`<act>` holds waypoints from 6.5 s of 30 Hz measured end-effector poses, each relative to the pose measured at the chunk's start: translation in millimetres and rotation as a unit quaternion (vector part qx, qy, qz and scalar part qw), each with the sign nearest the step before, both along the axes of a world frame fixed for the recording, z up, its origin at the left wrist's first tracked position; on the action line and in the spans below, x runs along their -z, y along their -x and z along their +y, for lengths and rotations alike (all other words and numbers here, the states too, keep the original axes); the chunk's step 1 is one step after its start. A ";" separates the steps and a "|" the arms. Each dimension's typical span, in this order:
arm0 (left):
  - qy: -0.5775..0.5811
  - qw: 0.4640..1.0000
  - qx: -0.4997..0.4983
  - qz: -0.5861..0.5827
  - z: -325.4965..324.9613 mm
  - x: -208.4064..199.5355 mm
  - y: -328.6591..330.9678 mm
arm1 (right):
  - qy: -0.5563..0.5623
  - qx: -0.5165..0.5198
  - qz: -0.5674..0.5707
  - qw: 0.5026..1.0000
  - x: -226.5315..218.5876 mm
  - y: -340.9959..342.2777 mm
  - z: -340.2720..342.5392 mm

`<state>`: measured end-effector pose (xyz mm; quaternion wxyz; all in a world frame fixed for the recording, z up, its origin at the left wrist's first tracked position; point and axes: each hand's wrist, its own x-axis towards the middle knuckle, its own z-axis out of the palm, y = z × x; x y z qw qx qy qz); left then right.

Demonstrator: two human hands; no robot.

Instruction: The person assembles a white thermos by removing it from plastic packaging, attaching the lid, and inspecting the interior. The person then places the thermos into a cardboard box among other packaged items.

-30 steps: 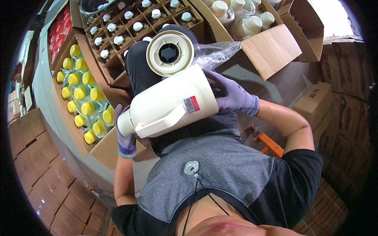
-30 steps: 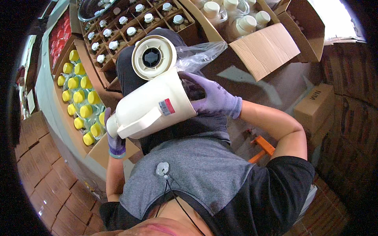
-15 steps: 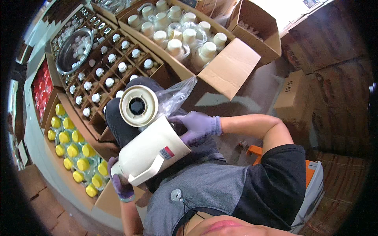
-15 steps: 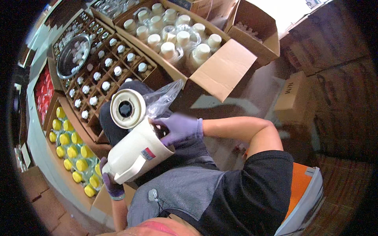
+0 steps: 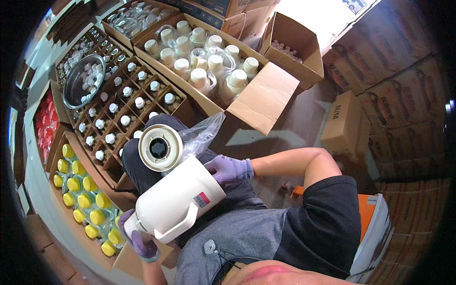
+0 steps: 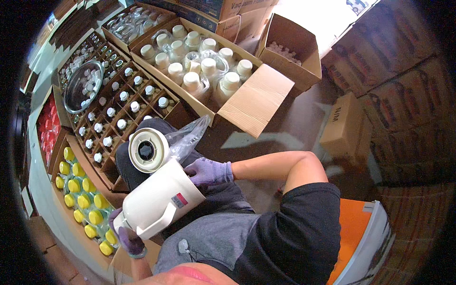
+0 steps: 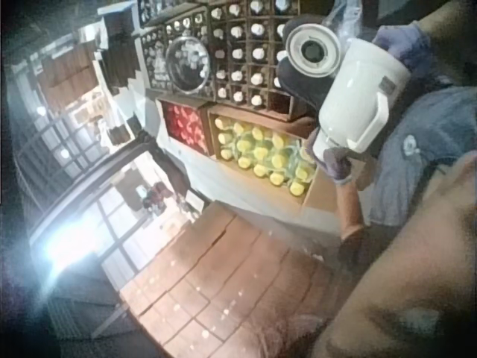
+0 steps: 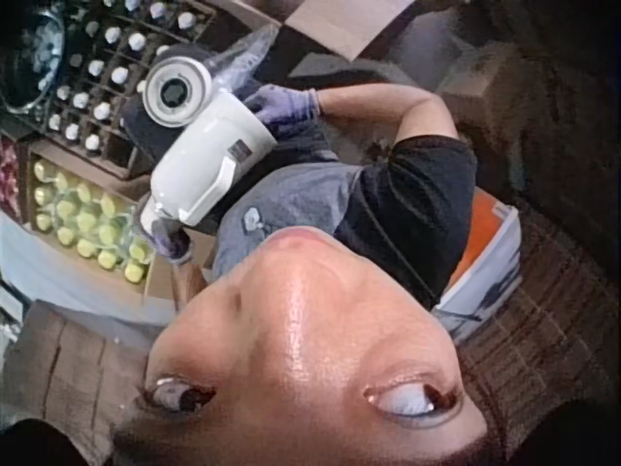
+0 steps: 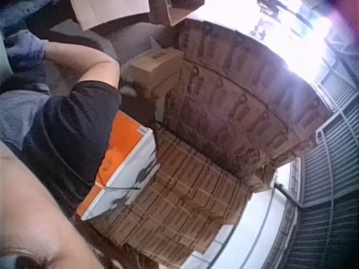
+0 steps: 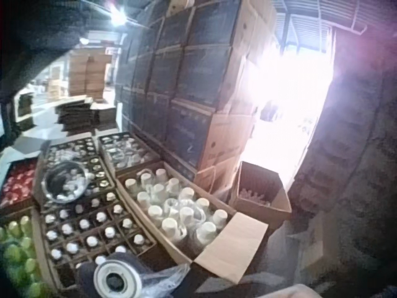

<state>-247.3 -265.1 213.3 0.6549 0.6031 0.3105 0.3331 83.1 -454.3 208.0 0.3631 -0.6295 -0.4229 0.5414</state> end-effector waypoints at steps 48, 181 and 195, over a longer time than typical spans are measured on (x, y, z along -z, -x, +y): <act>0.330 0.923 -0.066 -0.189 62.8 124.5 56.1 | -0.430 -0.263 -0.264 0.823 -92.4 -32.1 176.4; -0.514 0.836 -0.190 -0.034 54.4 -143.8 -59.2 | -0.373 0.129 0.567 0.723 -9.9 19.3 140.7; -0.251 0.954 -0.164 -0.001 55.7 -149.5 -41.6 | -0.436 0.158 0.403 0.789 -42.4 8.2 129.2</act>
